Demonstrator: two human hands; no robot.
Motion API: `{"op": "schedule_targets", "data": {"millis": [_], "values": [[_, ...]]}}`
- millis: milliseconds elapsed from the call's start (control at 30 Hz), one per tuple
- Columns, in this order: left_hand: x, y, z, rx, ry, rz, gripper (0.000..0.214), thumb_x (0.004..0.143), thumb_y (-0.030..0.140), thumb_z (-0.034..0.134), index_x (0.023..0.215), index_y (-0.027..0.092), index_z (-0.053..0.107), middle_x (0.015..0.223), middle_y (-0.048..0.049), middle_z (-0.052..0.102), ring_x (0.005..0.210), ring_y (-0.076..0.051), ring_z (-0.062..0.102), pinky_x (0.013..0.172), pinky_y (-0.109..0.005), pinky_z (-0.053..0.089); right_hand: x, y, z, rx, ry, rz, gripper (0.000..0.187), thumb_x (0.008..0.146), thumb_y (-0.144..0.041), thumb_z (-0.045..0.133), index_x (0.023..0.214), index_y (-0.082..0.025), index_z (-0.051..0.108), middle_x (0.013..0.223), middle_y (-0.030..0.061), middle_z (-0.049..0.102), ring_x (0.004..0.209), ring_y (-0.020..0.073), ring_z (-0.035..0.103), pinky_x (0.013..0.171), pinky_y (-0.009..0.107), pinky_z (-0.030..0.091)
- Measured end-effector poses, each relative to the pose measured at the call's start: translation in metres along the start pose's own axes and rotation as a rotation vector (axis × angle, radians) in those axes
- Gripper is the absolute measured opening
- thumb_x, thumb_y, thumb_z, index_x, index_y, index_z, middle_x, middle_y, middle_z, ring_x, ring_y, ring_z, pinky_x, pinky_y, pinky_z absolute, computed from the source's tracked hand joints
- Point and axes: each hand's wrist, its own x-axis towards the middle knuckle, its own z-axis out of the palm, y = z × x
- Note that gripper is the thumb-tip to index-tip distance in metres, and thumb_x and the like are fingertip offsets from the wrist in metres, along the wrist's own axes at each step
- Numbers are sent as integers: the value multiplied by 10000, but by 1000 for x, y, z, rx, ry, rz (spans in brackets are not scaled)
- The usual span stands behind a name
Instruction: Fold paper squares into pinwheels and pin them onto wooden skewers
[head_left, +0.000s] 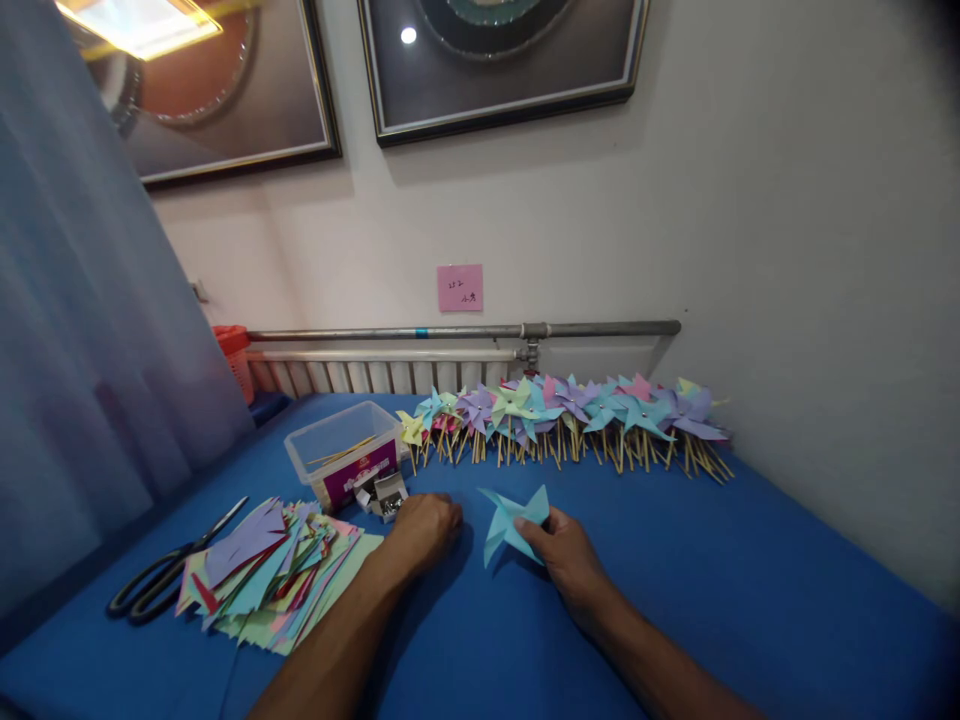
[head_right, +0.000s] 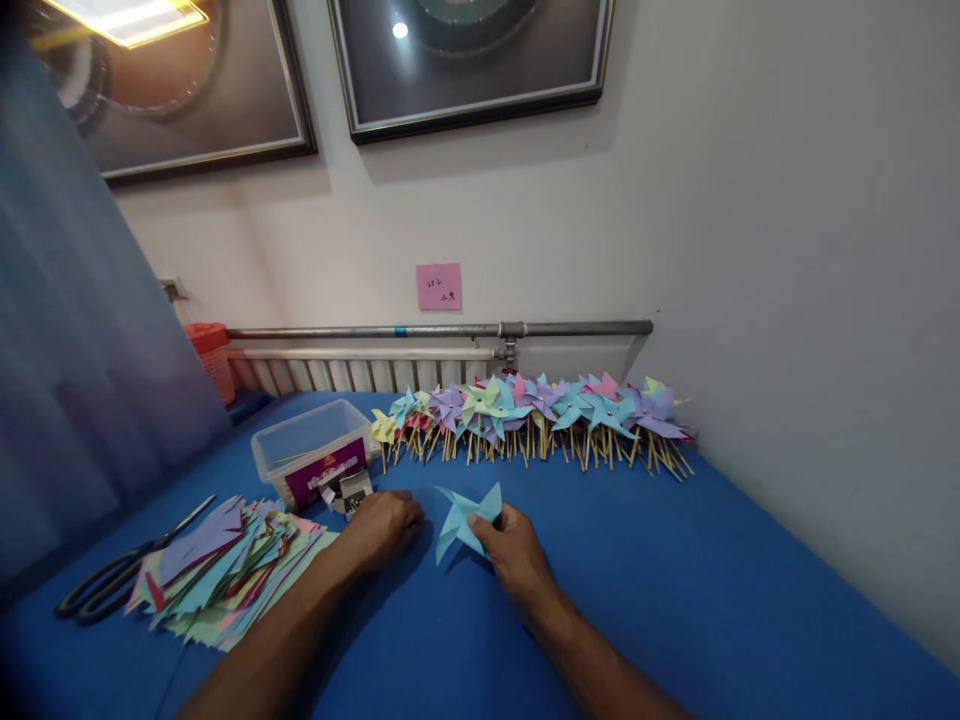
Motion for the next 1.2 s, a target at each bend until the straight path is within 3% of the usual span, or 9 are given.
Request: {"op": "schedule_targets", "data": {"millis": [367, 900, 1000, 1100, 1200], "values": [[4, 0, 6, 35, -10, -41, 283, 905, 191, 425, 928, 168, 706, 969, -132, 707, 903, -262, 682, 769, -344, 501, -10, -16, 3, 30, 0, 13, 355, 658, -454, 757, 847, -155, 720, 725, 38, 727, 658, 214, 639, 653, 316, 496], [0, -3, -2, 53, -76, -112, 280, 911, 190, 411, 976, 134, 678, 1018, -163, 705, 937, -286, 679, 814, -379, 494, -7, -13, 2, 29, 41, 24, 394, 652, -478, 748, 877, -156, 718, 757, 46, 737, 642, 205, 627, 626, 302, 489], [-1, -3, -2, -109, 24, -118, 227, 888, 190, 459, 944, 155, 676, 982, -125, 705, 933, -252, 662, 832, -351, 479, -6, -10, 1, 33, 46, 12, 364, 669, -469, 749, 864, -163, 714, 736, 37, 729, 627, 197, 618, 609, 297, 484], [0, 4, -3, -484, 202, -80, 174, 866, 180, 480, 874, 176, 654, 910, -60, 690, 858, -185, 636, 793, -291, 483, -6, -7, 1, 71, 65, 5, 345, 676, -466, 764, 845, -169, 709, 730, 35, 728, 621, 193, 618, 600, 296, 484], [1, 20, -2, -857, 310, -67, 106, 836, 173, 528, 815, 171, 631, 1044, -59, 681, 891, -161, 630, 789, -263, 503, -5, -6, 4, 122, 95, 6, 349, 663, -466, 779, 841, -173, 712, 728, 43, 732, 621, 200, 624, 590, 299, 485]]}}
